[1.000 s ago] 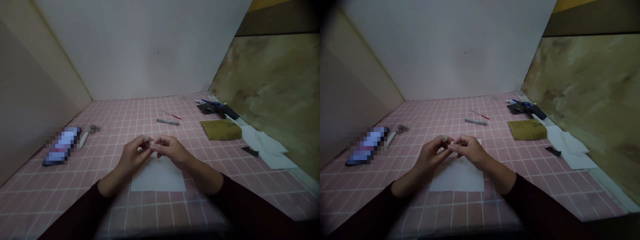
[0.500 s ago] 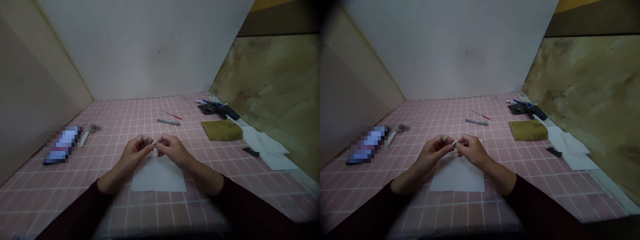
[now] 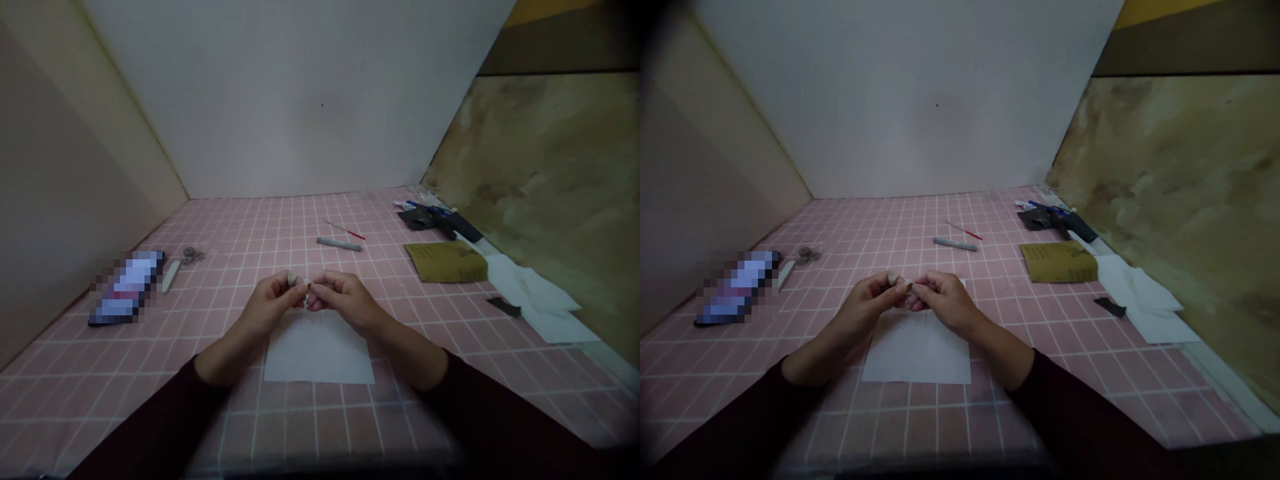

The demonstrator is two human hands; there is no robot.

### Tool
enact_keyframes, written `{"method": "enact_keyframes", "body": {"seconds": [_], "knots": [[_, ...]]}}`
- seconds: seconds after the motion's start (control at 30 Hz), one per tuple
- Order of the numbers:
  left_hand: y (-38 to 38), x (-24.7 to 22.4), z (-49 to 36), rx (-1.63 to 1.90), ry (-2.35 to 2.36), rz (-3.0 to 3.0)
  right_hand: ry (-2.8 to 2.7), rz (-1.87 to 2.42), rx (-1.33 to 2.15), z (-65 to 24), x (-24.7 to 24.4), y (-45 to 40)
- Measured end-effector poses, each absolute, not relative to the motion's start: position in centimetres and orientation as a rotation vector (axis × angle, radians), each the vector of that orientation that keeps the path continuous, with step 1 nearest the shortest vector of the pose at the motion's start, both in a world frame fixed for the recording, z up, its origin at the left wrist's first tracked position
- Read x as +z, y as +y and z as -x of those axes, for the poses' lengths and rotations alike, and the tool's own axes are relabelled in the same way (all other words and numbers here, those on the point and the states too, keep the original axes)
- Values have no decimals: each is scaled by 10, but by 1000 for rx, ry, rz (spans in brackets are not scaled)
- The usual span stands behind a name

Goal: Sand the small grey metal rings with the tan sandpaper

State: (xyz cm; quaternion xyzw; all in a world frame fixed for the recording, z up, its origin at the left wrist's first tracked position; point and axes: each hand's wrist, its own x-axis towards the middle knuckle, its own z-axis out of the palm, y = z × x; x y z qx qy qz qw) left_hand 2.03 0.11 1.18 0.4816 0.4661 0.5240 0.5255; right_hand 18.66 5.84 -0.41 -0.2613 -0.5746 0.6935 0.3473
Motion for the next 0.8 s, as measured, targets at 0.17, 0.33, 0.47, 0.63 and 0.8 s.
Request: {"method": "enact_keyframes", "body": {"seconds": [0.17, 0.33, 0.47, 0.63, 0.8], "knots": [[4, 8, -19, 1229, 1063, -1047, -1471, 681, 1820, -187, -4, 58], [3, 7, -19, 1204, 1031, -974, -1436, 674, 1842, -184, -5, 57], [4, 7, -17, 1243, 1153, -1030, -1452, 715, 1841, -181, -5, 59], [5, 8, -16, 1195, 1149, -1009, -1429, 750, 1829, -180, -6, 60], [5, 10, -16, 1188, 1159, -975, -1494, 709, 1807, -182, -1, 61]]}}
